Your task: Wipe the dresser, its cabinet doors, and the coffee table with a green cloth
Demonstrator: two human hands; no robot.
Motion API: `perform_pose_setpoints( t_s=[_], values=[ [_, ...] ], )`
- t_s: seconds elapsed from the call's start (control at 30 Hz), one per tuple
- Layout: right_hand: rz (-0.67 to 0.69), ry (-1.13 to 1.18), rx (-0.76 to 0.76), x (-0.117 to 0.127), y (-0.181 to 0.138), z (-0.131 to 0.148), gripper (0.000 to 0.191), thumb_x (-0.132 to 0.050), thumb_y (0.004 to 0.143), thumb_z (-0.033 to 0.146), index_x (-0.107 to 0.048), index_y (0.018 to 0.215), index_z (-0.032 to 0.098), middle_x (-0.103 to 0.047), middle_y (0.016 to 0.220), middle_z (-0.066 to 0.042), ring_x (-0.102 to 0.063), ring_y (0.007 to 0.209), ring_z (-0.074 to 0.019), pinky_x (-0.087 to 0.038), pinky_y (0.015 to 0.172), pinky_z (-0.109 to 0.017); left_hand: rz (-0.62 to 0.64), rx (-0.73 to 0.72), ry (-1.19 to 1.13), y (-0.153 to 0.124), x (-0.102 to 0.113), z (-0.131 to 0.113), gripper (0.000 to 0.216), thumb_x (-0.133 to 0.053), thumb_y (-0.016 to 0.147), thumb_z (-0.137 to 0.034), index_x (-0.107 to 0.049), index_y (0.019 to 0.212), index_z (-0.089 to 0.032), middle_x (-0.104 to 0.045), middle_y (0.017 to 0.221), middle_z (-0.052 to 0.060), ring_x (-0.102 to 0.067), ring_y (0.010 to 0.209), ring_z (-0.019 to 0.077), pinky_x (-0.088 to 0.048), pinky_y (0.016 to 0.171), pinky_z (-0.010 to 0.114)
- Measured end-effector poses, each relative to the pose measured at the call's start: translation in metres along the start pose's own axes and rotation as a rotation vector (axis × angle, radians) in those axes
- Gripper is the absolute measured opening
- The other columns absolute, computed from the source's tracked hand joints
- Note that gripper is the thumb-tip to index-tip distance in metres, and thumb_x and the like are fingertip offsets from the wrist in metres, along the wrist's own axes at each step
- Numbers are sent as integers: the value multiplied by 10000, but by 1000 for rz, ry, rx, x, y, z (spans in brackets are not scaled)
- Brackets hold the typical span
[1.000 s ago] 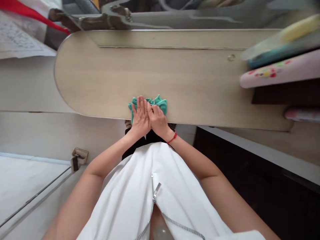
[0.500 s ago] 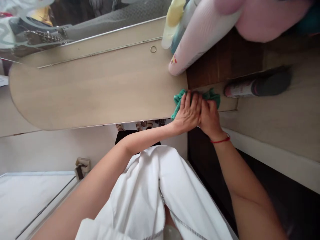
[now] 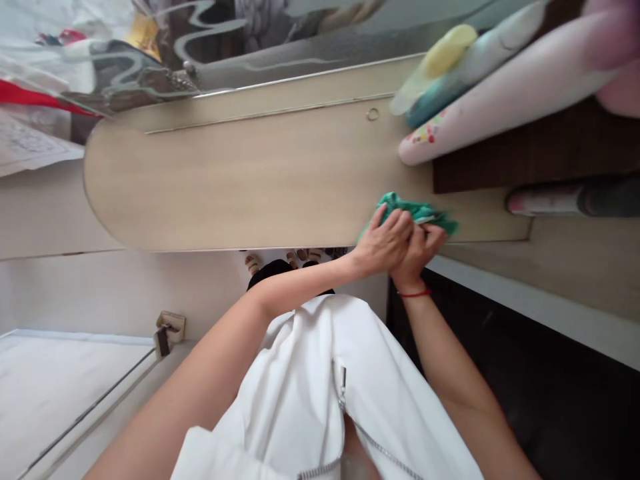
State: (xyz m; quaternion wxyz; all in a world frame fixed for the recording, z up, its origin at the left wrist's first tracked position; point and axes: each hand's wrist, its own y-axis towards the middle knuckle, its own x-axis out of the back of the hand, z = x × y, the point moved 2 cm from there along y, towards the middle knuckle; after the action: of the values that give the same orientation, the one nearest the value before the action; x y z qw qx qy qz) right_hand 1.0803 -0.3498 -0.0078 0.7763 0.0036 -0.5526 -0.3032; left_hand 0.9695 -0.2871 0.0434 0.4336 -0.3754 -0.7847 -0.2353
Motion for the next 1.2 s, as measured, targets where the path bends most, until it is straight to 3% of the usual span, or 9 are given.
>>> perform_pose_setpoints(
  t_s=[0.23,0.5,0.6,0.67,0.73,0.83,0.93,1.1,1.2],
  values=[
    [281,203,285,-94,-85,243,334,-406,1091,371,-652,931,212,-594,1005,-143,-521,953,-259,-496,953,-472,-220,314,73,-213,65,169,459,-371,1053,-220,-603,1422,-75,-647,1424,214,-526,1469,289,-273,1349,565],
    [584,371,460,-225,-214,560,254,-427,1074,271,-665,1049,186,-611,1131,-153,-543,1102,-262,-470,1098,-501,-455,679,9,-482,155,378,475,-373,1053,-259,-537,1468,-94,-563,1514,224,-471,1505,283,-264,1342,516],
    [708,474,470,-266,-244,670,223,-442,1041,229,-654,1046,161,-628,1176,-155,-582,1137,-249,-494,1120,-482,-678,813,-18,-587,191,430,542,-384,1066,-353,-416,1530,-74,-454,1583,262,-386,1555,289,-283,1329,500],
    [862,667,312,-282,-262,720,234,-452,1033,276,-645,1086,155,-652,1184,-140,-614,1140,-229,-523,1114,-441,-895,914,-57,-652,210,443,608,-404,1074,-480,-371,1534,-83,-437,1560,276,-395,1538,296,-320,1307,495],
    [1095,946,63,-286,-281,749,323,-454,1038,386,-624,1212,174,-669,1250,-120,-645,1170,-215,-542,1114,-415,-1020,990,-132,-700,219,443,680,-422,1059,-617,-382,1512,-111,-470,1495,263,-457,1481,297,-397,1253,478],
    [1374,1188,-84,-269,-313,763,485,-411,1043,514,-551,1431,258,-624,1454,-84,-649,1287,-215,-566,1110,-425,-958,997,-248,-731,219,432,802,-466,975,-792,-452,1462,-155,-543,1378,210,-549,1369,293,-474,1174,452],
    [1479,1287,-94,-247,-337,757,604,-340,1053,570,-432,1585,298,-506,1618,-78,-587,1416,-207,-570,1121,-475,-847,978,-246,-728,216,427,964,-562,869,-875,-434,1512,-167,-537,1417,214,-530,1390,328,-441,1202,500],
    [1655,1446,-395,-239,-347,736,697,-176,1063,649,-382,1621,288,-350,1727,-80,-582,1431,-190,-522,1187,-503,-778,1009,-267,-715,223,444,927,-555,942,-791,-318,1623,-209,-439,1589,234,-427,1517,333,-376,1251,534],
    [1591,1408,-581,-247,-341,720,766,-120,1033,726,-445,1579,298,-489,1640,-70,-581,1432,-198,-531,1179,-489,-645,977,-248,-707,242,462,825,-654,934,-706,-449,1566,-216,-431,1638,211,-356,1567,355,-341,1271,557]
  ],
)
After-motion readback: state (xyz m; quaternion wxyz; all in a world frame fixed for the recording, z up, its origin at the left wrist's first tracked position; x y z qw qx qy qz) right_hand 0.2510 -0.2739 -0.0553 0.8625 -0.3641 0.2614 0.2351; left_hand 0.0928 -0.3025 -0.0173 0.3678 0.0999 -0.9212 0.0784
